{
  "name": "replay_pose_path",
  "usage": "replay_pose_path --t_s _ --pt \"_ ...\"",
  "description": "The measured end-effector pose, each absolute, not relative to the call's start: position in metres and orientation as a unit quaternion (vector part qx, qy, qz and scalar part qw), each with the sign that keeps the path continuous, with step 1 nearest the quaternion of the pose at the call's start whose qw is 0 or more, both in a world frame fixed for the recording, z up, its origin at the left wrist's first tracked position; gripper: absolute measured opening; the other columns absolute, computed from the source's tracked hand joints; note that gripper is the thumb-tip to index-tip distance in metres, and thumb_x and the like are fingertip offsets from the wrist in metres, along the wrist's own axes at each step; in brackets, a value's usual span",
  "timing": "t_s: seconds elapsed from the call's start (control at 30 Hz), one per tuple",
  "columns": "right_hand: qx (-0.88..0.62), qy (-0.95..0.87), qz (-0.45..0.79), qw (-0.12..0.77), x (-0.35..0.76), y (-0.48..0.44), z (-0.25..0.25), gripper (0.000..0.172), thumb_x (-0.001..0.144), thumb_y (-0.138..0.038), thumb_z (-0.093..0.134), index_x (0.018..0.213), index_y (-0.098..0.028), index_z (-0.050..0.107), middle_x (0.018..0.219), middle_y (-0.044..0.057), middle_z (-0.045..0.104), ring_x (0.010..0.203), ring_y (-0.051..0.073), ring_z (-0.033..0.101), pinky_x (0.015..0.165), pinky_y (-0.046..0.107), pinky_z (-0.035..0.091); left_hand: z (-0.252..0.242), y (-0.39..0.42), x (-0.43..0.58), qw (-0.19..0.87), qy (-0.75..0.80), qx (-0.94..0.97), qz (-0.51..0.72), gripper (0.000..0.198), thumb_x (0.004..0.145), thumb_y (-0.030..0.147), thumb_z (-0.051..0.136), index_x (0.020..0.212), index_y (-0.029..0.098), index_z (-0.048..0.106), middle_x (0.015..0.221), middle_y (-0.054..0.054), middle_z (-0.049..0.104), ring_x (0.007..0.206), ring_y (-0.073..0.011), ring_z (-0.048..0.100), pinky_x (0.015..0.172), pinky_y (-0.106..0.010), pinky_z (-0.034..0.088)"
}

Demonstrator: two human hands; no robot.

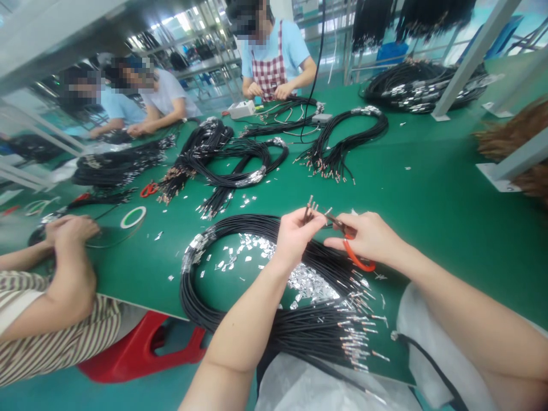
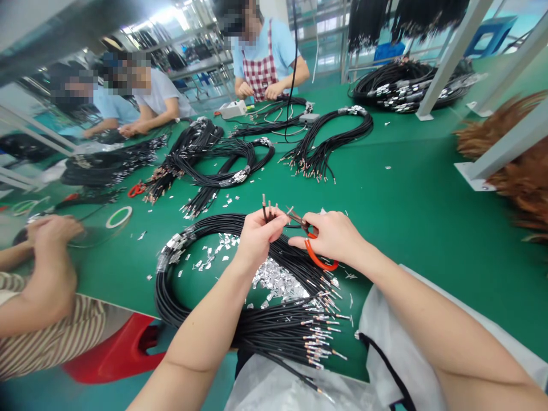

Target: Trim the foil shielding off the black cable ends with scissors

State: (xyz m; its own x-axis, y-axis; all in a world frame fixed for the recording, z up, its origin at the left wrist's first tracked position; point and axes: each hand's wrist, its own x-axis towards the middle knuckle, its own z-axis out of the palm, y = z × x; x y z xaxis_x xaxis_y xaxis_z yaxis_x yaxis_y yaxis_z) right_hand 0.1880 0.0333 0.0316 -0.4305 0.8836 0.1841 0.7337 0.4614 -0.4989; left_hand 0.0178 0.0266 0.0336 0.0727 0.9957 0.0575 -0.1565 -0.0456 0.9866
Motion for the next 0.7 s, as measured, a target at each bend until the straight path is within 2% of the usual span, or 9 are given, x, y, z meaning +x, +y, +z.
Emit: replay_pose_path --t_s 0.1,0.17,0.23,0.3,0.33,0.4,0.6,0.7 --pt "-0.478 -0.822 0.185 0.249 0.192 0.036 0.028 0.032 0.07 -0.052 0.065 0.071 -0.02 0.06 0.049 -0.004 0.053 0.044 0.011 0.046 0.047 0.024 0.031 0.039 0.027 0.014 0.552 0.429 0.457 0.551 0.018 0.064 0.029 0.07 0.062 0.015 0.059 0.045 0.007 0.036 0.04 -0.003 0.026 0.04 -0.021 0.016" --pt "-0.46 -0.807 0.179 0.325 0.195 0.035 0.03 0.026 0.074 -0.046 0.064 0.071 -0.021 0.058 0.051 -0.003 0.054 0.044 0.011 0.046 0.048 0.025 0.036 0.041 0.027 0.013 0.549 0.44 0.457 0.544 0.018 0.064 0.029 0.07 0.062 0.015 0.059 0.045 0.007 0.035 0.04 -0.0031 0.025 0.041 -0.021 0.016" --pt "-0.416 -0.798 0.138 0.414 0.197 0.033 0.034 0.014 0.079 -0.035 0.06 0.074 -0.022 0.057 0.064 0.001 0.062 0.055 0.014 0.054 0.057 0.028 0.044 0.04 0.025 0.014 0.544 0.449 0.486 0.516 0.017 0.065 0.028 0.069 0.062 0.015 0.06 0.045 0.007 0.037 0.041 -0.0033 0.026 0.043 -0.021 0.02" --pt "-0.345 -0.823 0.071 0.446 0.198 0.03 0.039 0.008 0.083 -0.022 0.053 0.076 -0.023 0.057 0.084 0.005 0.068 0.075 0.017 0.06 0.07 0.032 0.047 0.037 0.024 0.016 0.534 0.45 0.529 0.482 0.017 0.066 0.027 0.068 0.06 0.015 0.059 0.048 0.006 0.041 0.045 -0.004 0.031 0.047 -0.021 0.025" --pt "-0.307 -0.845 0.035 0.437 0.198 0.029 0.04 0.012 0.084 -0.017 0.05 0.076 -0.023 0.057 0.091 0.006 0.068 0.082 0.019 0.06 0.074 0.034 0.047 0.035 0.023 0.017 0.527 0.448 0.55 0.468 0.016 0.067 0.026 0.068 0.059 0.015 0.058 0.051 0.006 0.044 0.047 -0.0046 0.033 0.049 -0.022 0.028" --pt "-0.251 -0.885 -0.034 0.391 0.197 0.028 0.042 0.019 0.084 -0.012 0.045 0.076 -0.022 0.059 0.09 0.007 0.069 0.084 0.02 0.059 0.073 0.036 0.047 0.033 0.023 0.019 0.512 0.444 0.585 0.446 0.016 0.067 0.025 0.066 0.058 0.015 0.057 0.054 0.004 0.048 0.052 -0.0062 0.038 0.054 -0.023 0.031" --pt "-0.227 -0.909 -0.198 0.287 0.19 0.021 0.045 0.028 0.086 -0.01 0.045 0.063 -0.02 0.056 0.062 0.004 0.061 0.061 0.017 0.05 0.054 0.03 0.038 0.031 0.022 0.018 0.444 0.478 0.658 0.376 0.021 0.07 0.025 0.058 0.054 0.015 0.049 0.054 0.004 0.044 0.053 -0.0086 0.037 0.053 -0.024 0.029" --pt "-0.245 -0.912 -0.207 0.256 0.189 0.015 0.047 0.03 0.088 -0.01 0.041 0.062 -0.019 0.054 0.054 0.002 0.053 0.053 0.015 0.042 0.049 0.029 0.03 0.033 0.021 0.016 0.394 0.487 0.707 0.327 0.018 0.07 0.022 0.054 0.054 0.016 0.048 0.053 0.003 0.043 0.054 -0.0093 0.037 0.053 -0.024 0.028"
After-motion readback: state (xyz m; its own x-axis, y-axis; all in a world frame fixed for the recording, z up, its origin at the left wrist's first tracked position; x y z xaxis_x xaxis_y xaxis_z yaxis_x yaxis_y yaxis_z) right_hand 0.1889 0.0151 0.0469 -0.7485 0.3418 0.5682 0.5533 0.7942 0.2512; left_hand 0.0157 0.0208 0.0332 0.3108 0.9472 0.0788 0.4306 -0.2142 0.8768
